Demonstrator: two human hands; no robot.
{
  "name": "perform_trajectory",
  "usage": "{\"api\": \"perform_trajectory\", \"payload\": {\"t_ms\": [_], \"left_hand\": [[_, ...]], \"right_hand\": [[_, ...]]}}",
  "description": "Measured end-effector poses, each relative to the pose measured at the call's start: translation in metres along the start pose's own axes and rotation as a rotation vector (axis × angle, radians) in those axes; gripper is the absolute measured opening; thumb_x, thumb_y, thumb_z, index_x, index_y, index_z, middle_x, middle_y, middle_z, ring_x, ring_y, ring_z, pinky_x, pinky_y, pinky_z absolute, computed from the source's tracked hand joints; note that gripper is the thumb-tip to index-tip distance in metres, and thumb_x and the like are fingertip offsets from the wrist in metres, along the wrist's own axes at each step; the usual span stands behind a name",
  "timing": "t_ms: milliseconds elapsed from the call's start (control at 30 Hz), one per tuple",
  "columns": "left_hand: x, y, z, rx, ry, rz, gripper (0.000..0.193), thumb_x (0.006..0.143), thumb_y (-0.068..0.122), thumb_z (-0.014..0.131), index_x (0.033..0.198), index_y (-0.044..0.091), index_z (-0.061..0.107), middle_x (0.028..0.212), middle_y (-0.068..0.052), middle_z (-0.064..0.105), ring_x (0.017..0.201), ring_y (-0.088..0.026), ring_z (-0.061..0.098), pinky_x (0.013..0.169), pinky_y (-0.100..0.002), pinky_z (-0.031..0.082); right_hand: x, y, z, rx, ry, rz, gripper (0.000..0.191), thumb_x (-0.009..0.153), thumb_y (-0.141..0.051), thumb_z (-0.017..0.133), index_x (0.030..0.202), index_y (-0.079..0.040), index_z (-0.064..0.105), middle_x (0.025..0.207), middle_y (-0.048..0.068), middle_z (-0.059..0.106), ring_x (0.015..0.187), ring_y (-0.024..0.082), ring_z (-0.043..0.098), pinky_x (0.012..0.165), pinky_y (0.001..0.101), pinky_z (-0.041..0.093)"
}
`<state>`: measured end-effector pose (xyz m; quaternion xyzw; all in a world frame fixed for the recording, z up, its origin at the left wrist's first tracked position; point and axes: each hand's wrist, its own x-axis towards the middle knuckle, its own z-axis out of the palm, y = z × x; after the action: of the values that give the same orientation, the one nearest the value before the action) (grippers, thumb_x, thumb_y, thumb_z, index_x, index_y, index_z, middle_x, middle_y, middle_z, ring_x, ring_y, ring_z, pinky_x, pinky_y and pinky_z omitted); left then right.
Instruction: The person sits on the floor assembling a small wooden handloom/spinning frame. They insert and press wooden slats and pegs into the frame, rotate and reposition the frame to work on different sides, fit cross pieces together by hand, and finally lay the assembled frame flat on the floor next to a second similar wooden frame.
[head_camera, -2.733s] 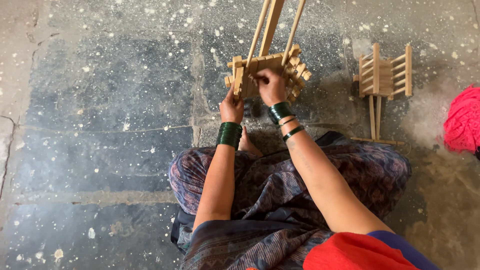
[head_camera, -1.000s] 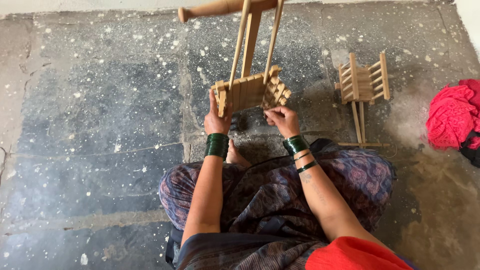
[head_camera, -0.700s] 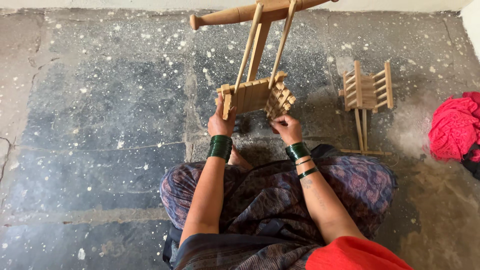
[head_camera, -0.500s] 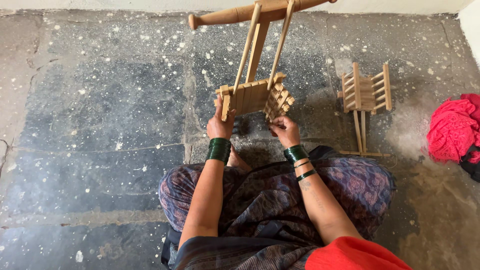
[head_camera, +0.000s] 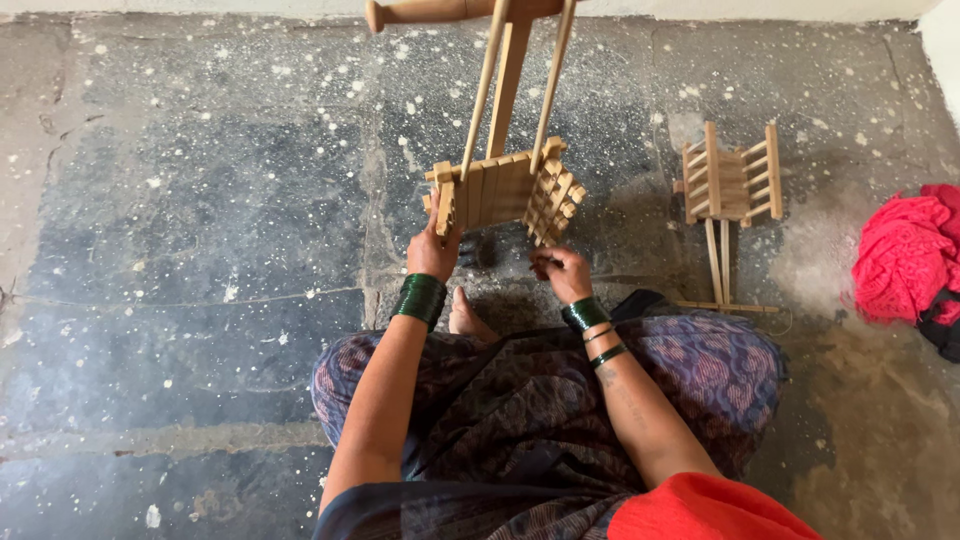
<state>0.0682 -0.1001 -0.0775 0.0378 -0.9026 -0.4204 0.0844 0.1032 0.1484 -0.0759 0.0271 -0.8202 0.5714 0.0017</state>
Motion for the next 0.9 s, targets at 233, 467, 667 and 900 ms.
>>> {"api": "perform_trajectory", "payload": {"t_ms": [233,467,667,900], "left_hand": [[0.003,-0.002,0.003,0.001,-0.039,0.007,0.081,0.095,0.040,0.065,0.160,0.028,0.018,0.082,-0.017,0.076,0.073,-0.035,0.075,0.067,-0.046,0.061],[0.004,0.005,0.002,-0.033,0.016,0.017,0.077,0.095,0.036,0.067,0.159,0.028,0.025,0.085,-0.019,0.074,0.077,-0.039,0.073,0.069,-0.048,0.060],[0.002,0.013,0.005,-0.078,0.041,0.006,0.075,0.093,0.028,0.065,0.158,0.030,0.028,0.083,-0.016,0.075,0.076,-0.038,0.072,0.069,-0.048,0.059],[0.006,0.016,0.009,0.004,-0.015,-0.063,0.076,0.093,0.025,0.066,0.157,0.034,0.027,0.083,-0.013,0.076,0.073,-0.037,0.071,0.067,-0.049,0.057]], "right_hand": [[0.024,-0.032,0.010,-0.046,0.044,-0.263,0.008,0.093,-0.010,0.070,0.098,-0.013,0.076,0.095,0.005,0.073,0.076,0.011,0.072,0.063,0.0218,0.060],[0.106,-0.110,0.002,-0.140,0.232,-0.676,0.007,0.096,-0.007,0.073,0.100,-0.012,0.074,0.098,0.003,0.070,0.078,0.009,0.065,0.061,0.0183,0.053],[0.160,-0.162,-0.010,-0.375,0.475,-0.844,0.006,0.094,-0.007,0.074,0.098,-0.012,0.076,0.095,0.002,0.070,0.065,0.008,0.060,0.050,0.0179,0.049],[0.162,-0.153,0.001,-0.556,0.599,-0.934,0.007,0.097,-0.012,0.072,0.095,-0.017,0.077,0.096,-0.004,0.069,0.068,0.005,0.064,0.052,0.0167,0.051]]}}
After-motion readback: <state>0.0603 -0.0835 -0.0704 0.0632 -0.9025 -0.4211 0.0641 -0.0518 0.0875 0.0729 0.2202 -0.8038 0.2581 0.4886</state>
